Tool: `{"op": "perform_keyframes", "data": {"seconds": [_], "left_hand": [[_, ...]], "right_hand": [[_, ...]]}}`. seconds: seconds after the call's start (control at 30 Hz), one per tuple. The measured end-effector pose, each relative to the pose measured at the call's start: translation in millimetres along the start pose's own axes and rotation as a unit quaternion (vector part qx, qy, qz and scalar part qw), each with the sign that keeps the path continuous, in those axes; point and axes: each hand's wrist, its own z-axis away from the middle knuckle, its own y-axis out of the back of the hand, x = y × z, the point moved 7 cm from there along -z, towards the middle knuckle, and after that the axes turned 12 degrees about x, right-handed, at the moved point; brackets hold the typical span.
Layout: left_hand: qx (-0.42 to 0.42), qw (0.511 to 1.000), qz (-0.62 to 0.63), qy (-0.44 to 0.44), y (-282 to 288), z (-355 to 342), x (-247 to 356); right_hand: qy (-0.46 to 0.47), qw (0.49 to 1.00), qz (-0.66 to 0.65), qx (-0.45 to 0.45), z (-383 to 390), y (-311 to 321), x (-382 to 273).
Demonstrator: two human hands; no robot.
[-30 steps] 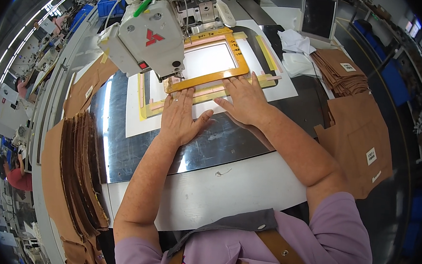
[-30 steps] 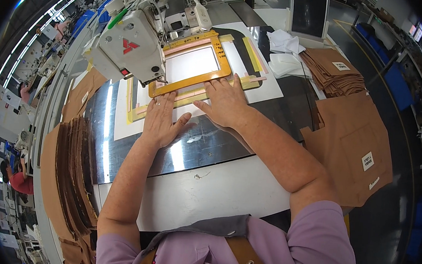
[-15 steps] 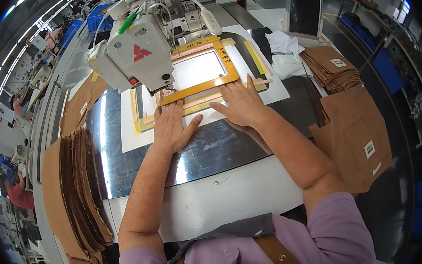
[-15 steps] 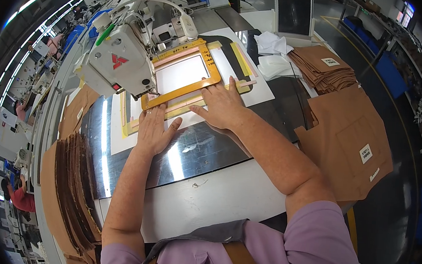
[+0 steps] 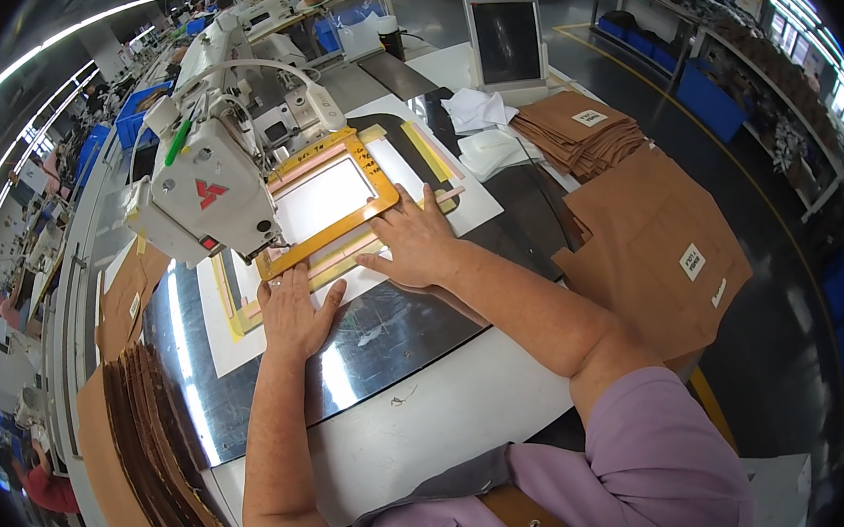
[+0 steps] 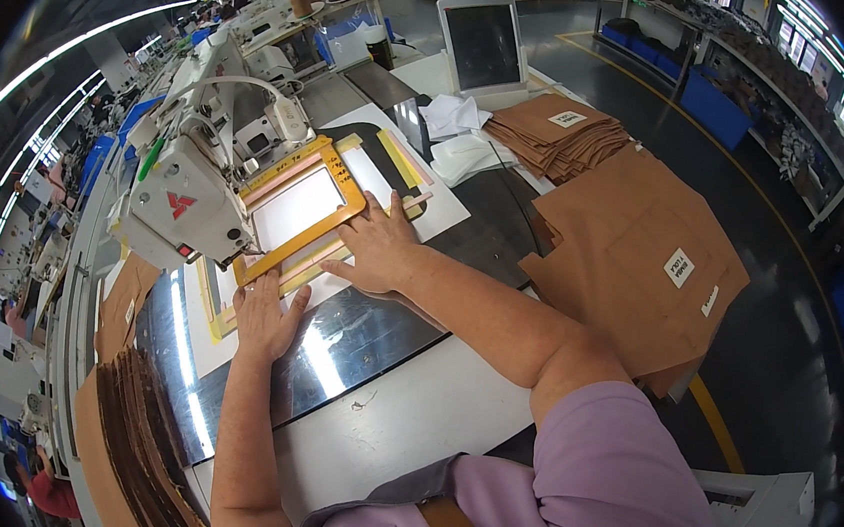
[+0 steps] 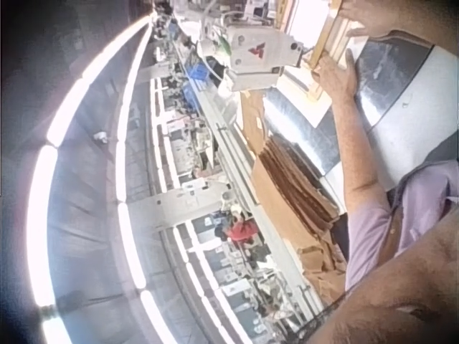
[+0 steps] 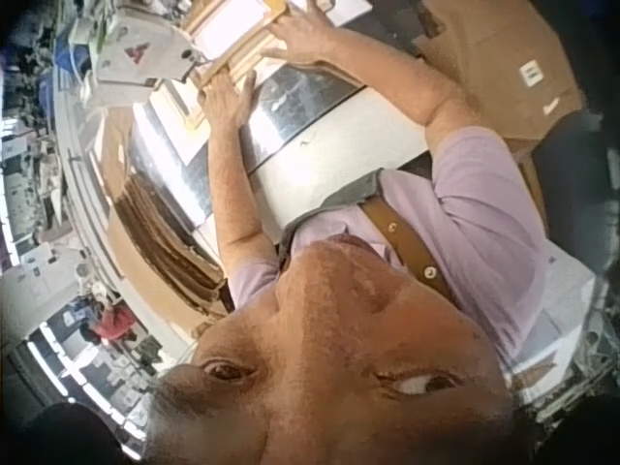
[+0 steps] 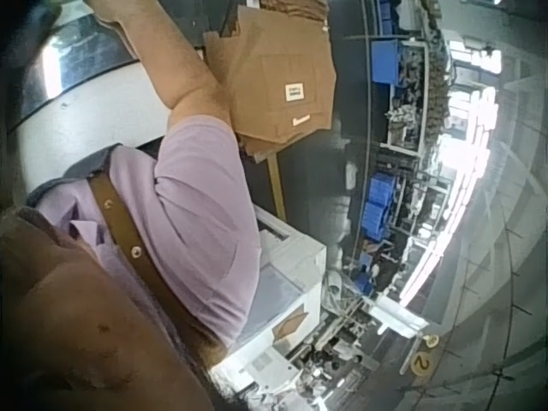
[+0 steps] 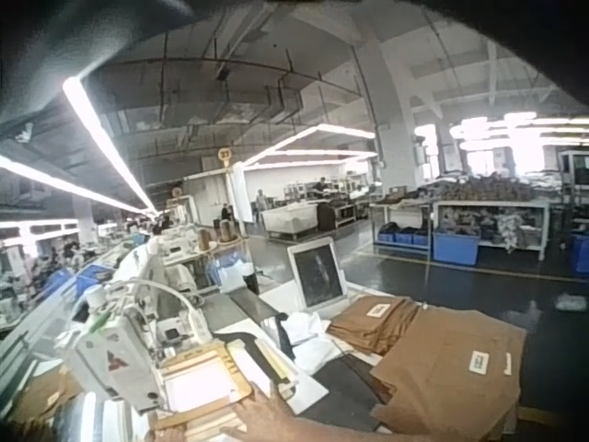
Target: Using an industrial sewing machine to stitch leather pockets onto sheets of leather.
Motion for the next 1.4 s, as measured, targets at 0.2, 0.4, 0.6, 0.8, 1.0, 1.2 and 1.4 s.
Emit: {"op": "perform_keyframes", "data": {"seconds": [0.2,0.4,0.6,0.8,1.0,1.2,1.4], "left_hand": [[0.015,1.000,-0.010,-0.011,-1,-2,-3],[-0.006,1.000,-0.001,0.013,-3,-2,-5],[-0.011,0.999,-0.023,0.035,-4,-2,-4],[0.011,0.996,-0.036,0.076,0,8,-13],[0.097,0.988,-0.046,0.112,51,53,-73],[0.192,0.960,-0.111,0.169,192,125,-158],[0.225,0.852,-0.051,0.471,303,295,-291]], "right_hand": [[-0.017,1.000,-0.002,0.000,-1,4,0],[-0.041,0.999,0.016,-0.033,0,7,-2],[-0.090,0.996,0.018,-0.004,3,5,10],[-0.145,0.988,0.040,0.034,2,1,22],[-0.143,0.987,0.013,0.079,-7,-13,23],[-0.116,0.987,0.021,0.108,-2,-14,48],[-0.096,0.991,0.018,0.092,-1,-18,47]]}}
